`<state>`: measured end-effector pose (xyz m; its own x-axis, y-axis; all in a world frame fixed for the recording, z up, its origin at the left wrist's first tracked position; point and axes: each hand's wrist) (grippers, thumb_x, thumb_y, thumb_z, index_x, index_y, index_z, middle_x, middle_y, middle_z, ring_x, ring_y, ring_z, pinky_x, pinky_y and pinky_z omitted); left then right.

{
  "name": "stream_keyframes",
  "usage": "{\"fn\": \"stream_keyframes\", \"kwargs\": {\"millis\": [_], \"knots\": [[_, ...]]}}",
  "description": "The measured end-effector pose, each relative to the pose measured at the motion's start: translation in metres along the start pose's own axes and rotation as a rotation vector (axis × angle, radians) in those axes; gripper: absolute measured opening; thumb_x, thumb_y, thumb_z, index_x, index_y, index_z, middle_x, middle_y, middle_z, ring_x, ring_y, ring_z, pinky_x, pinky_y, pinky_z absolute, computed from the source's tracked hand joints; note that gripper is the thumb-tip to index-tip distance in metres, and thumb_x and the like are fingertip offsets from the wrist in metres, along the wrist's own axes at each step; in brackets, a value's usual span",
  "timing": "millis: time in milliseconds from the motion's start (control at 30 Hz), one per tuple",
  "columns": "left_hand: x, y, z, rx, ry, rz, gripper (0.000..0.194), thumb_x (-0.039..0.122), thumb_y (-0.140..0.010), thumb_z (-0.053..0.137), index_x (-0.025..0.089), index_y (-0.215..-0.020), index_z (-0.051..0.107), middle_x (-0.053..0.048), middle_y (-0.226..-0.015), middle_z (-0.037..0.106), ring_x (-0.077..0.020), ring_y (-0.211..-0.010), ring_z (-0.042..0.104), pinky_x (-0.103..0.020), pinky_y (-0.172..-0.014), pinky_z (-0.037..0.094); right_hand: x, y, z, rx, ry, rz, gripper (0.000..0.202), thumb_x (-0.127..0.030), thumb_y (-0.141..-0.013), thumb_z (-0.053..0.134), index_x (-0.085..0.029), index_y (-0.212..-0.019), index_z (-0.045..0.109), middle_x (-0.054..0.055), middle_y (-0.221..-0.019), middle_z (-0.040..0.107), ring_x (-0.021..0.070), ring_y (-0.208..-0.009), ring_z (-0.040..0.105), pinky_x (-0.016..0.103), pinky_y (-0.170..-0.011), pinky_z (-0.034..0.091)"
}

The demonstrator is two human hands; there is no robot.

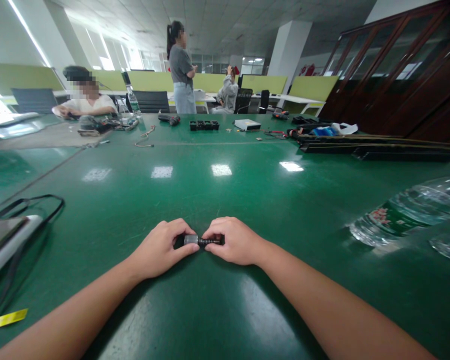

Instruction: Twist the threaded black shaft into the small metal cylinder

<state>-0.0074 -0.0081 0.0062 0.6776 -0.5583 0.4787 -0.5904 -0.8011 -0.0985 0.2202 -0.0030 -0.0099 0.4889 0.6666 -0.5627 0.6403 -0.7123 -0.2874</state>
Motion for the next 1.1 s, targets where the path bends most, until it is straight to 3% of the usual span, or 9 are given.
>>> {"fn": "stream_keyframes", "kwargs": {"millis": [1100], "knots": [[-0.0034,0.0020,0.0009,-0.006,0.011,-0.024,0.026,0.045,-0.088,0.063,0.021,-0.096,0.067,-0.001,-0.086,0.065,-0.0168,-0.074,0.056,-0.029,-0.070,0.038,0.0031,0.0048,-0.0091,-0.012,-0.039,0.082,0.013,-0.013,-0.072,0.069,-0.016,-0.084,0.073,0.000,-0.073,0.063,0.0110,-0.065,0.055,0.023,-0.063,0.043]]}}
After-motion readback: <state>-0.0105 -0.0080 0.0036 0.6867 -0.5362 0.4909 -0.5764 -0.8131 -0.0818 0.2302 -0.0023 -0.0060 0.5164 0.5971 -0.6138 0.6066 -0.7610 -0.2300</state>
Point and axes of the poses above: each hand's wrist, its own y-axis away from the middle knuckle, its own z-axis out of the palm, x = y × z
